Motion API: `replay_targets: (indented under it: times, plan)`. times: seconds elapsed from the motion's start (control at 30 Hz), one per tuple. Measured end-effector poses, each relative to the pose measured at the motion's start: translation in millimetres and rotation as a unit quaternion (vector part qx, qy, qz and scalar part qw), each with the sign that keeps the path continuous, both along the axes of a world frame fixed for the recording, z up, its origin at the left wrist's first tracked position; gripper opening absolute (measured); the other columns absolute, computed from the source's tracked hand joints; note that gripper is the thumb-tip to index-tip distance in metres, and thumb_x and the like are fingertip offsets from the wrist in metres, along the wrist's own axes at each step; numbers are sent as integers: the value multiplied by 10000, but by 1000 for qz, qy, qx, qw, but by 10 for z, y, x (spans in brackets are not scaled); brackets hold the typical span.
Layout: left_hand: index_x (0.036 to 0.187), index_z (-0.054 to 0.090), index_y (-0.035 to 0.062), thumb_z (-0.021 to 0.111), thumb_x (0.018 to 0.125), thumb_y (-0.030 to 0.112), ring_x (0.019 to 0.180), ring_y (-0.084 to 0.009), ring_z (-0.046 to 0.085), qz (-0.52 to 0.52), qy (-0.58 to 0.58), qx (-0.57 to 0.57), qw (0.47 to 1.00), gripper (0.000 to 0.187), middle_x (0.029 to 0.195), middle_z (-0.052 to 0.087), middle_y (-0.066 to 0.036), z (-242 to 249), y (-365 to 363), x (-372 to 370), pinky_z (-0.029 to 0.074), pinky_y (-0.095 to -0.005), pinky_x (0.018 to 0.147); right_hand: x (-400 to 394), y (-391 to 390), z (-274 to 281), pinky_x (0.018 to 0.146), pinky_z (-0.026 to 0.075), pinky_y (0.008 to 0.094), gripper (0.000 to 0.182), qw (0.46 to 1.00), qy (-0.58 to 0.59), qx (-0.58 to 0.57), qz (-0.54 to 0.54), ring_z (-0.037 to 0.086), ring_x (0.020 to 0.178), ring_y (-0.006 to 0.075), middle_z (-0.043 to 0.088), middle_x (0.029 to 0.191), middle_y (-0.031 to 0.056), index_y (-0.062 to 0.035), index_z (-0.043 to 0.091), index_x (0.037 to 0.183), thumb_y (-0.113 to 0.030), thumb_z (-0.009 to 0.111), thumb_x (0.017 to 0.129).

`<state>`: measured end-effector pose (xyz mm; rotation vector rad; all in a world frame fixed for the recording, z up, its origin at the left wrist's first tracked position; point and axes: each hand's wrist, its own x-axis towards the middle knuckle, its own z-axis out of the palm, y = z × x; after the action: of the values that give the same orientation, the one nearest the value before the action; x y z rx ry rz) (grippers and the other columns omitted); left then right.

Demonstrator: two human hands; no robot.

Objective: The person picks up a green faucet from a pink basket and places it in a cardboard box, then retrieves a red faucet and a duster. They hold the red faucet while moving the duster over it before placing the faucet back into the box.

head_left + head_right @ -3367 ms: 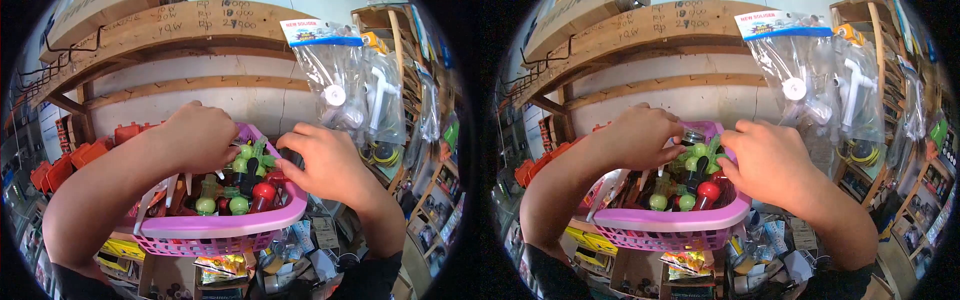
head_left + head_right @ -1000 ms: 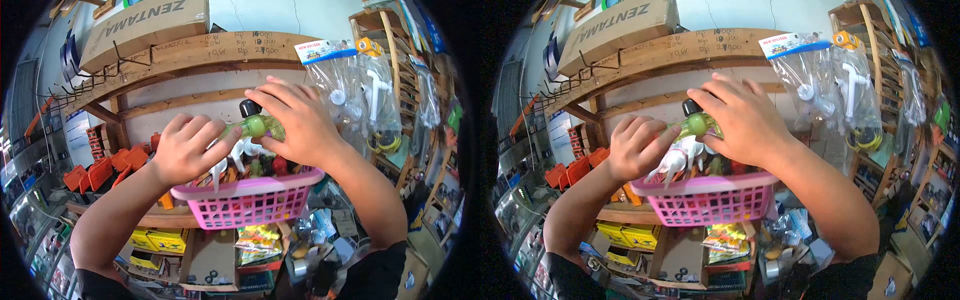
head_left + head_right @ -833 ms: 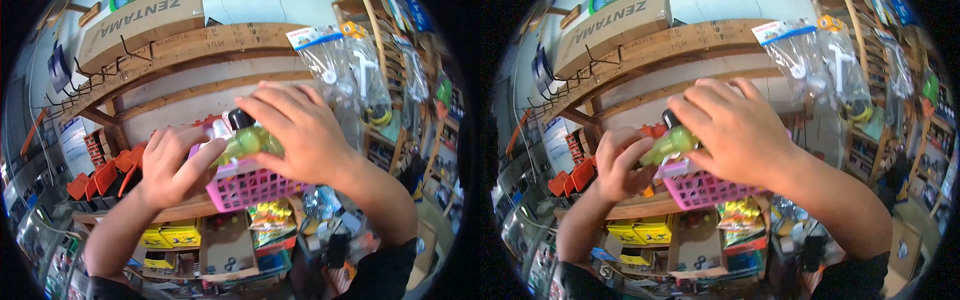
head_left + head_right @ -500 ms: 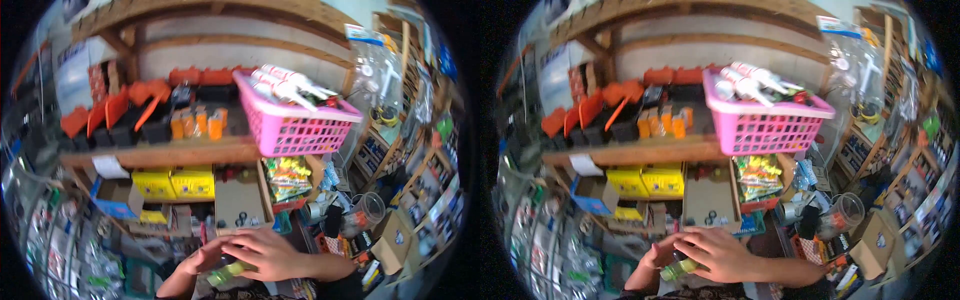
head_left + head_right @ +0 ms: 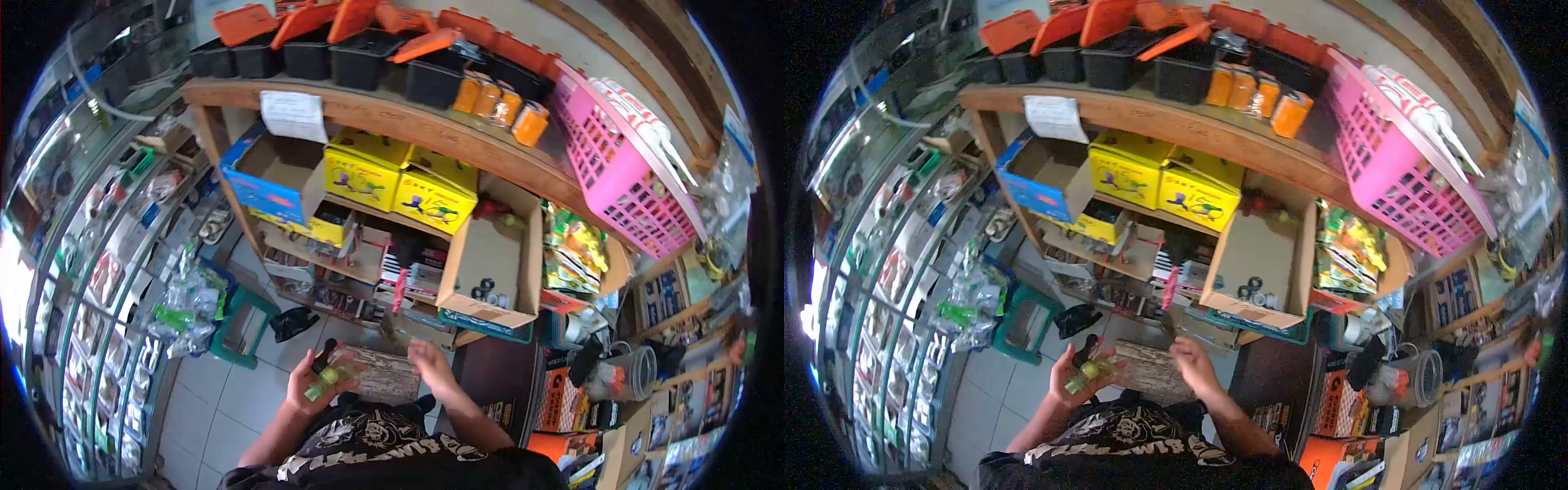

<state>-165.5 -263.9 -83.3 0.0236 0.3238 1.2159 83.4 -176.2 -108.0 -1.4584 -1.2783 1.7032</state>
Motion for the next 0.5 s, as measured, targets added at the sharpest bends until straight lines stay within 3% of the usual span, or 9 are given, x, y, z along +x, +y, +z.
replay_targets:
  times: [0.03,0.1,0.2,0.27,0.3,0.37,0.43,0.47,0.5]
  plan:
    - [1312,364,99,439,886,460,1253,-444,298,51,-19,-1,999,564,1291,430,-153,-22,-64,4,362,-535,961,-76,143,-74,791,444,353,486,995,36,-73,-51,532,998,206,515,1138,69,-89,474,1215,-328,626,820]
    - [1310,367,102,444,888,442,1271,-440,267,93,-2,-12,996,547,1294,432,-143,-14,-145,17,335,-548,979,-219,517,-335,776,437,379,502,988,-48,-135,-61,528,982,193,504,1142,55,-121,469,1201,-408,603,811]
    - [1307,370,102,436,892,432,1264,-443,280,140,42,-8,989,534,1294,438,-132,-56,-276,12,301,-553,1002,-532,1124,-536,754,426,409,404,989,-84,-120,-26,549,918,178,563,1013,47,-135,534,1043,-456,589,804]
    - [1300,381,109,421,900,409,1259,-442,294,156,30,-11,987,501,1287,451,-122,-109,-390,-25,291,-541,1010,-695,1578,-795,707,410,407,325,978,-80,-178,-68,594,788,180,590,798,27,-148,535,869,-468,562,821]
    - [1300,381,109,421,900,409,1259,-442,294,166,27,-7,986,501,1287,451,-122,-130,-445,-35,291,-541,1010,-728,1665,-876,707,410,407,325,980,-84,-173,-59,594,788,180,590,798,27,-148,535,869,-468,562,821]
    - [1293,393,114,411,904,388,1248,-438,316,193,51,-20,980,477,1281,461,-119,-146,-463,-43,296,-529,1006,-741,1754,-876,653,409,425,324,988,-39,-149,-18,606,615,193,564,651,6,-153,499,758,-462,522,852]
    - [1274,424,111,416,906,384,1231,-416,357,200,49,-21,978,458,1293,453,-136,-145,-446,-61,302,-522,995,-699,1566,-951,473,464,343,268,996,-9,-81,-28,609,547,205,587,696,55,-122,478,820,-380,485,894]
    - [1269,428,113,423,904,383,1227,-415,361,202,40,-15,978,454,1286,458,-138,-168,-425,-70,303,-519,995,-625,1318,-927,465,493,297,233,992,67,-84,-69,612,554,227,580,684,86,-95,471,866,-325,478,902]
    - [1264,432,114,430,902,383,1223,-414,366,202,31,-10,979,450,1280,464,-141,-198,-410,-80,305,-516,995,-385,1105,-1142,576,533,364,226,982,174,-80,8,607,547,267,581,697,114,-72,471,891,-298,476,900]
